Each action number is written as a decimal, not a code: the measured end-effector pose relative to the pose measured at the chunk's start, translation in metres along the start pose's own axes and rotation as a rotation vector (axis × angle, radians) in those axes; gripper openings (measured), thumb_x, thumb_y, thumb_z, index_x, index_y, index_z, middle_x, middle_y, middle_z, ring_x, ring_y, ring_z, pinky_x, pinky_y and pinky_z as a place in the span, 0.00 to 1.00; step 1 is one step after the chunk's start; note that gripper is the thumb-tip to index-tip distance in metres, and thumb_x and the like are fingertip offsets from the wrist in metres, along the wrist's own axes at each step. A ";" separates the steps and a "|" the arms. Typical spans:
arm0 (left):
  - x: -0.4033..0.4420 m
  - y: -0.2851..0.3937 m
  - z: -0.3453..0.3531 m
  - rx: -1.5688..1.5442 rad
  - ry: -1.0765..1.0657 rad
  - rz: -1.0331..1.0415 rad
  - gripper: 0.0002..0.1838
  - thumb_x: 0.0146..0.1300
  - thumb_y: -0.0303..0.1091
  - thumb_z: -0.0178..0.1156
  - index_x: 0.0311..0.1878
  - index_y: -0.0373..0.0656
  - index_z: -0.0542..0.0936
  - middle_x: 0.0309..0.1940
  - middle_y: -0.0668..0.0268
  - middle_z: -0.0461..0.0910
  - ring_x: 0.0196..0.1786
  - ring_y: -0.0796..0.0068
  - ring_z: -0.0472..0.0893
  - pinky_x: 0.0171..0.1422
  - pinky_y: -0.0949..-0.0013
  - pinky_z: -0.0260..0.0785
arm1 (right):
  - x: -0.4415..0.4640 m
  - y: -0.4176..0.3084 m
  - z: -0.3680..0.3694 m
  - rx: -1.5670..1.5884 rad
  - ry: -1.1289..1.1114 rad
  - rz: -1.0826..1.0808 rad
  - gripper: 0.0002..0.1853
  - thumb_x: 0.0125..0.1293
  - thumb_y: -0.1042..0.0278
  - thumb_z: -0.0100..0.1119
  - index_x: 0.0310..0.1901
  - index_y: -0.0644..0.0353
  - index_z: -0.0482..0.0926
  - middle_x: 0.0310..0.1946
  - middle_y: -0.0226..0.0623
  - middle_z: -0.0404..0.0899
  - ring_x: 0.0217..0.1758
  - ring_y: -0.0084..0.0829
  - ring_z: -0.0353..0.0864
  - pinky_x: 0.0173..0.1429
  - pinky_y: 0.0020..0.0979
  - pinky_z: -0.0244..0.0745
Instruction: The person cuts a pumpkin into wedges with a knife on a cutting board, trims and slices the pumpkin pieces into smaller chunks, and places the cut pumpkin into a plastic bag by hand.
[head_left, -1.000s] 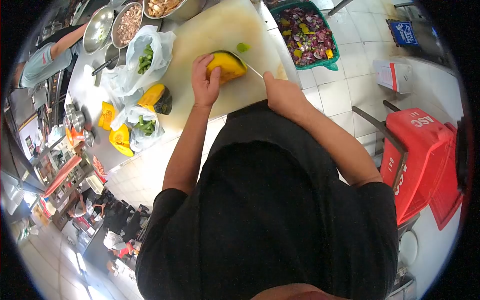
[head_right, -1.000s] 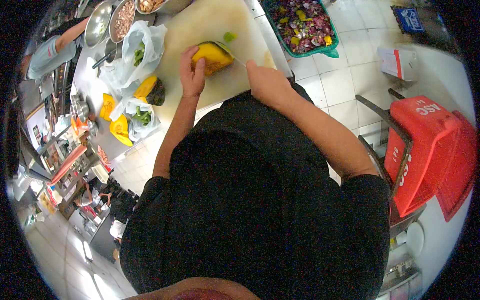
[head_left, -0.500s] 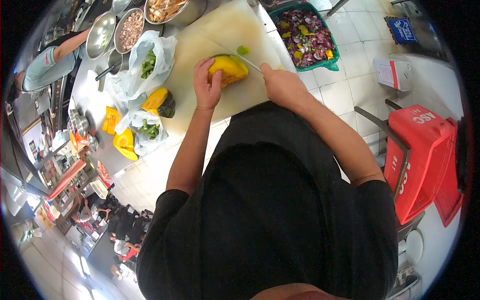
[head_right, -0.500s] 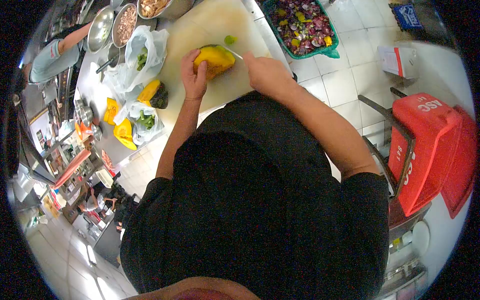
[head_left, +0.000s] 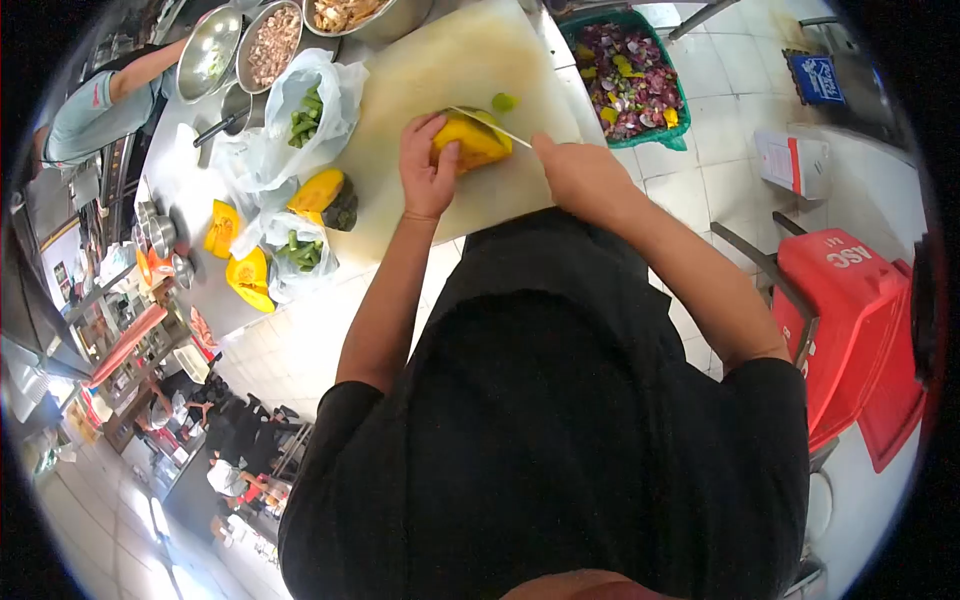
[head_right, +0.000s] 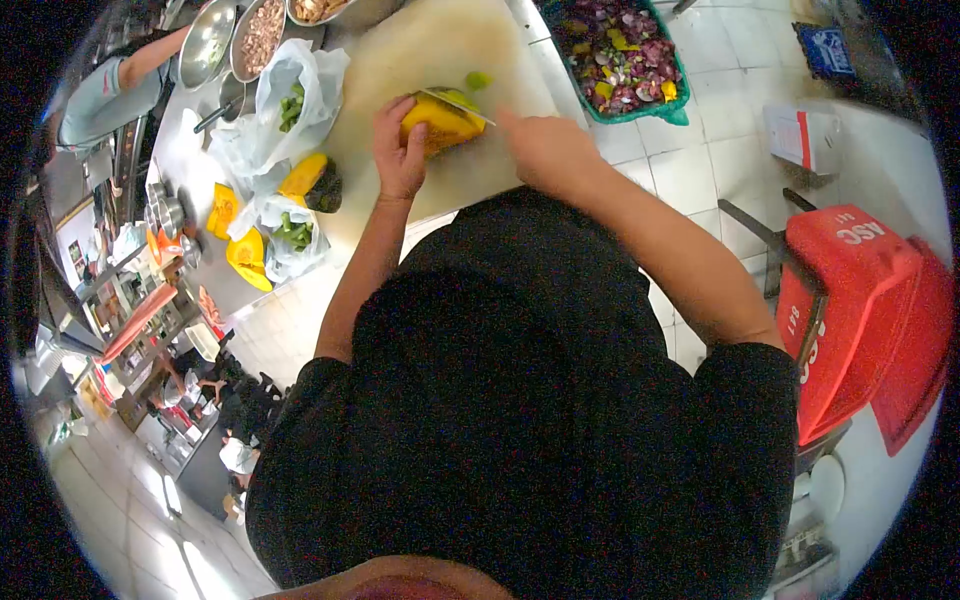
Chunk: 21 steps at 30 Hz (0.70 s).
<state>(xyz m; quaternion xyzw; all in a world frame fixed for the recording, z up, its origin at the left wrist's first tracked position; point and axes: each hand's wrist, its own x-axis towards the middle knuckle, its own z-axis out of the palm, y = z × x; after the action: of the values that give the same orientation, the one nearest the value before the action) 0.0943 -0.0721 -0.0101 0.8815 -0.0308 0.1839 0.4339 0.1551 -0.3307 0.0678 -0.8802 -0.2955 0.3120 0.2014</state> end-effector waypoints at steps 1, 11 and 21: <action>-0.004 0.001 -0.001 -0.006 -0.006 -0.016 0.18 0.64 0.30 0.65 0.57 0.38 0.80 0.58 0.49 0.78 0.61 0.50 0.77 0.69 0.56 0.68 | -0.005 -0.005 -0.003 -0.005 0.017 -0.018 0.13 0.65 0.77 0.51 0.51 0.62 0.68 0.35 0.54 0.84 0.42 0.58 0.84 0.45 0.56 0.77; 0.002 -0.001 0.002 -0.058 0.001 -0.018 0.18 0.65 0.30 0.65 0.58 0.38 0.80 0.58 0.49 0.77 0.61 0.51 0.77 0.69 0.57 0.68 | 0.033 0.008 0.014 -0.010 0.065 -0.079 0.09 0.71 0.70 0.48 0.47 0.64 0.72 0.40 0.56 0.85 0.46 0.57 0.86 0.49 0.56 0.79; 0.002 0.000 -0.002 0.017 -0.019 0.036 0.18 0.65 0.30 0.64 0.57 0.37 0.79 0.58 0.49 0.77 0.61 0.50 0.77 0.69 0.56 0.68 | 0.037 0.012 -0.002 0.076 0.044 0.034 0.12 0.66 0.75 0.51 0.50 0.64 0.72 0.39 0.57 0.84 0.45 0.58 0.85 0.50 0.57 0.77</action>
<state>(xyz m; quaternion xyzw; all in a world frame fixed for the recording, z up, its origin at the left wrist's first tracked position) 0.0959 -0.0705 -0.0084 0.8862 -0.0491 0.1832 0.4227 0.1847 -0.3157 0.0469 -0.8835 -0.2638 0.3071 0.2356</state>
